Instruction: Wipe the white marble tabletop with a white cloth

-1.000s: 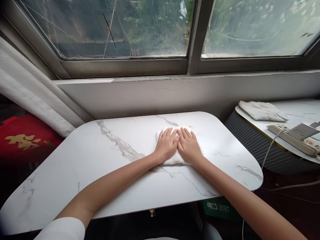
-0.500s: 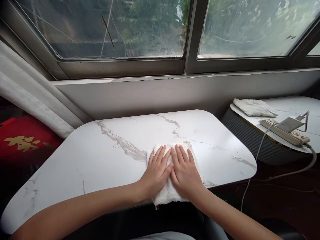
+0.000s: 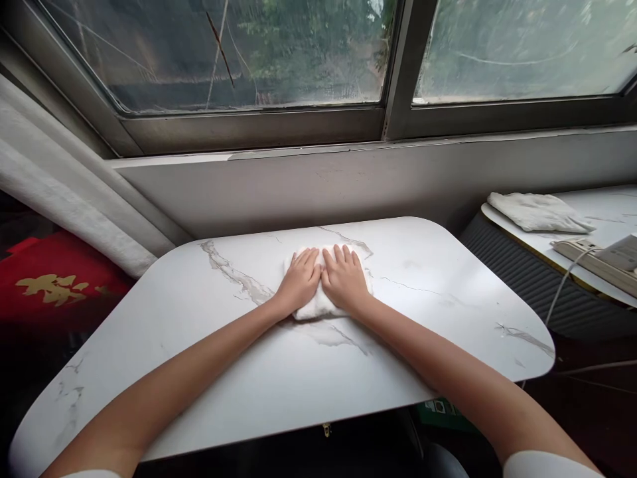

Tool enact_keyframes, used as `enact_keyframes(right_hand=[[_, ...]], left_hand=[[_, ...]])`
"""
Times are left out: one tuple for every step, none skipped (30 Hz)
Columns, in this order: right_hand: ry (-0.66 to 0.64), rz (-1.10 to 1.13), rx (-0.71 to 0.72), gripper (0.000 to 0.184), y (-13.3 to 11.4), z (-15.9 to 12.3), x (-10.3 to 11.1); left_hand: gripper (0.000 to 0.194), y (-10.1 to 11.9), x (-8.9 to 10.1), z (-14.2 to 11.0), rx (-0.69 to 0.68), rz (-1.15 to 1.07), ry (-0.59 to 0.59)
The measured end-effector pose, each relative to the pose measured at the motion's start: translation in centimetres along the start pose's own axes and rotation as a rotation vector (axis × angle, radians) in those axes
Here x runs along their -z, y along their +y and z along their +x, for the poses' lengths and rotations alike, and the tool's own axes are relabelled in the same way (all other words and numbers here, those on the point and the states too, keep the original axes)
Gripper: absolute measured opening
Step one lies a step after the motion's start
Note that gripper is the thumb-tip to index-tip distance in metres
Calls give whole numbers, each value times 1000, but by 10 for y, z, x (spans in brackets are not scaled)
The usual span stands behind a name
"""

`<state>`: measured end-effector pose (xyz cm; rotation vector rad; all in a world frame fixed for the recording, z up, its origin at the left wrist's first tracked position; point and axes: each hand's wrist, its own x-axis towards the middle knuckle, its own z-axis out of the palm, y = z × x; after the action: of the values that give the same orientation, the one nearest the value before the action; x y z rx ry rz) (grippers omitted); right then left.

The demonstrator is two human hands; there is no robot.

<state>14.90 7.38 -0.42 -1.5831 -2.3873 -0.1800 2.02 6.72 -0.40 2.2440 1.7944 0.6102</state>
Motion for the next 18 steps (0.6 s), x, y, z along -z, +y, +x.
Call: enact_keyframes(right_hand=[[15,8,-14,49,-1,14,-5],[28,19,-30,48,-2,27,-9],[38,32,-46,47,-3,39,-13],[47,46,-60,47,-4,51,-17],[55,60,-72,46,-5,62,-20],[62,72,-82,45,-6,72,-23],[67,83,-89,44,-7,81,-26],[70,94,-95,43,-7,89,-28],[73,104,-102,42,-8,96,-30],[75,114,-111,41,-8,102,-32],[75,123,-120,41,-9,106,-33],[74,131,-127,40,-9,109,-33],[72,139,-131,40,-9,111,-34],[69,145,-132,40,-9,112,-34],[65,150,-129,41,-9,112,-34],[61,154,-124,41,-9,111,-33],[53,159,-119,43,-9,110,-32],[44,164,-114,44,-8,108,-31]], left_hand=[[49,-6,1,13,31,12,11],[48,-12,2,25,65,21,21],[47,-17,3,37,99,27,32],[46,-22,4,48,130,29,42],[46,-26,5,58,155,30,55],[45,-31,6,67,169,31,68],[45,-35,6,75,172,34,80],[44,-39,7,82,166,38,88],[44,-43,7,87,155,43,93],[44,-47,7,92,144,47,96],[44,-50,7,95,139,51,98],[44,-52,7,97,139,54,98],[45,-54,7,99,142,56,98],[46,-55,7,99,143,59,97],[46,-56,7,99,143,63,97],[46,-56,6,97,142,68,98],[46,-56,5,95,142,75,100],[46,-55,5,93,145,83,105]])
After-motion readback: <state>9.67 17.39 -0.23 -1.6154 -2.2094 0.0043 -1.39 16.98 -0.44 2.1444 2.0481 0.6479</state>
